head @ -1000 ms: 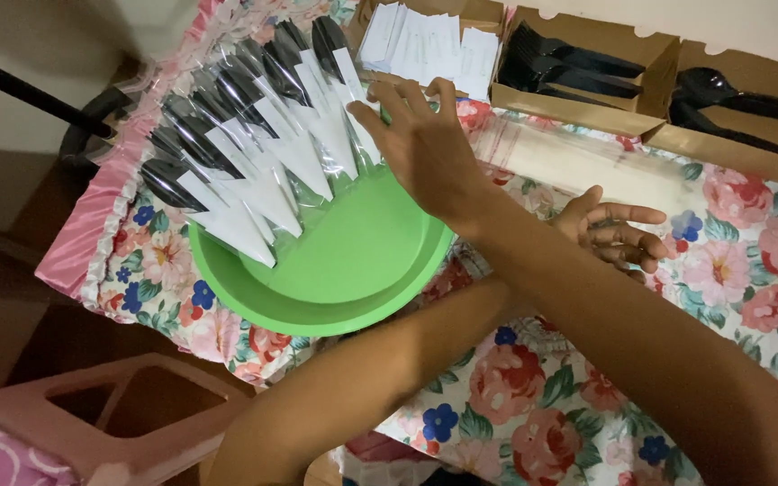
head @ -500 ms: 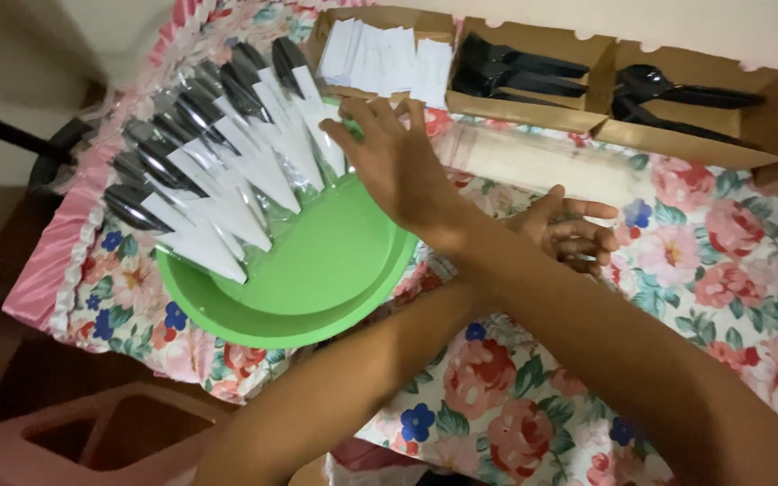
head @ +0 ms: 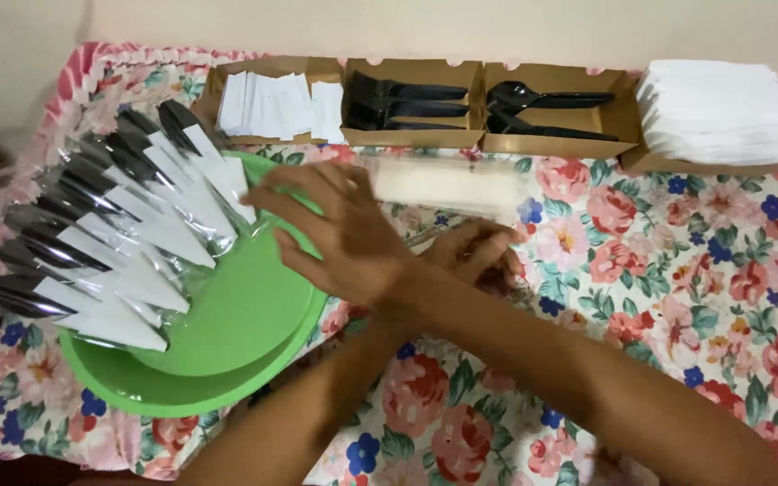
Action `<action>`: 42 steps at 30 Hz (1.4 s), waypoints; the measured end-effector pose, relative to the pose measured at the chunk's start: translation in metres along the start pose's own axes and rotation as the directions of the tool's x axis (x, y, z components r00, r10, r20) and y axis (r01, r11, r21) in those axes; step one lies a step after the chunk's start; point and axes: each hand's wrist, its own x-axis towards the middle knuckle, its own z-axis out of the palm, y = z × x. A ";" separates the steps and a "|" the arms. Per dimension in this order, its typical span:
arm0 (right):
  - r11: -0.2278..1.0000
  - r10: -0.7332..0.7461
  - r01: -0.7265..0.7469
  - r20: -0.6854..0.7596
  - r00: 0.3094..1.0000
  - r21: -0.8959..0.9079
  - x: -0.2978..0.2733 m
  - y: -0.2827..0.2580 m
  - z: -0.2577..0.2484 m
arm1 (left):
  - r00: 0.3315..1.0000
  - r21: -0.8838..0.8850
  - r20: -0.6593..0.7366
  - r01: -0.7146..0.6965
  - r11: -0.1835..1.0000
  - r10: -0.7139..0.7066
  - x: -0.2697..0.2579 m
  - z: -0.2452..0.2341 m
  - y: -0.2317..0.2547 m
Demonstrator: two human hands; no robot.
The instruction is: Wrapping plastic spoons and forks in paper napkins and placing them into plastic sleeves.
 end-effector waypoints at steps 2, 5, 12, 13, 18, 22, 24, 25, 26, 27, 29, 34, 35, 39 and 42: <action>0.999 -0.019 0.018 -0.030 0.999 -0.033 -0.024 0.006 -0.032 | 0.988 0.025 0.090 -0.132 0.991 0.129 0.029 -0.024 -0.074; 0.994 0.113 -0.113 0.031 0.993 -0.002 -0.069 0.036 -0.087 | 0.955 0.147 0.187 -0.260 0.954 0.232 0.043 -0.009 -0.071; 0.864 0.354 -0.412 -0.232 0.906 -0.290 -0.146 0.112 -0.209 | 0.964 0.575 0.191 -0.262 0.775 0.185 -0.020 0.014 0.007; 0.860 0.353 -0.415 -0.241 0.904 -0.297 -0.157 0.126 -0.224 | 0.962 0.573 0.203 -0.269 0.774 0.184 -0.022 0.018 0.017; 0.723 0.282 -0.336 -0.186 0.941 -0.604 -0.208 0.181 -0.276 | 0.973 0.651 0.214 -0.212 0.729 0.092 -0.025 0.027 0.034; 0.725 0.242 -0.286 -0.158 0.957 -0.626 -0.208 0.188 -0.277 | 0.987 0.713 0.157 -0.101 0.694 -0.017 -0.027 0.034 0.047; 0.721 0.212 -0.258 -0.150 0.966 -0.643 -0.199 0.185 -0.273 | 0.990 0.757 0.137 -0.091 0.647 -0.021 -0.027 0.034 0.048; 0.717 0.216 -0.263 -0.153 0.964 -0.646 -0.201 0.185 -0.272 | 0.990 0.757 0.142 -0.092 0.646 -0.025 -0.027 0.034 0.048; 0.693 0.257 -0.296 -0.159 0.953 -0.658 -0.203 0.185 -0.270 | 0.988 0.744 0.156 -0.108 0.659 -0.014 -0.028 0.034 0.048; 0.667 0.296 -0.328 -0.165 0.941 -0.669 -0.204 0.185 -0.268 | 0.986 0.730 0.169 -0.124 0.672 -0.001 -0.028 0.034 0.048; 0.650 0.291 -0.326 -0.171 0.941 -0.687 -0.207 0.188 -0.268 | 0.984 0.728 0.180 -0.134 0.672 0.001 -0.027 0.035 0.049; 0.639 0.318 -0.324 -0.145 0.937 -0.698 -0.210 0.187 -0.281 | 0.983 0.730 0.180 -0.150 0.667 0.024 -0.024 0.039 0.046; 0.716 0.269 -0.278 -0.115 0.956 -0.641 -0.201 0.187 -0.278 | 0.981 0.738 0.192 -0.158 0.656 0.021 -0.026 0.036 0.049; 0.622 0.225 -0.245 -0.130 0.966 -0.744 -0.212 0.192 -0.271 | 0.978 0.698 0.209 -0.143 0.702 -0.008 -0.029 0.034 0.056; 0.595 0.261 -0.247 -0.107 0.959 -0.765 -0.215 0.191 -0.269 | 0.978 0.714 0.206 -0.149 0.684 -0.002 -0.029 0.033 0.051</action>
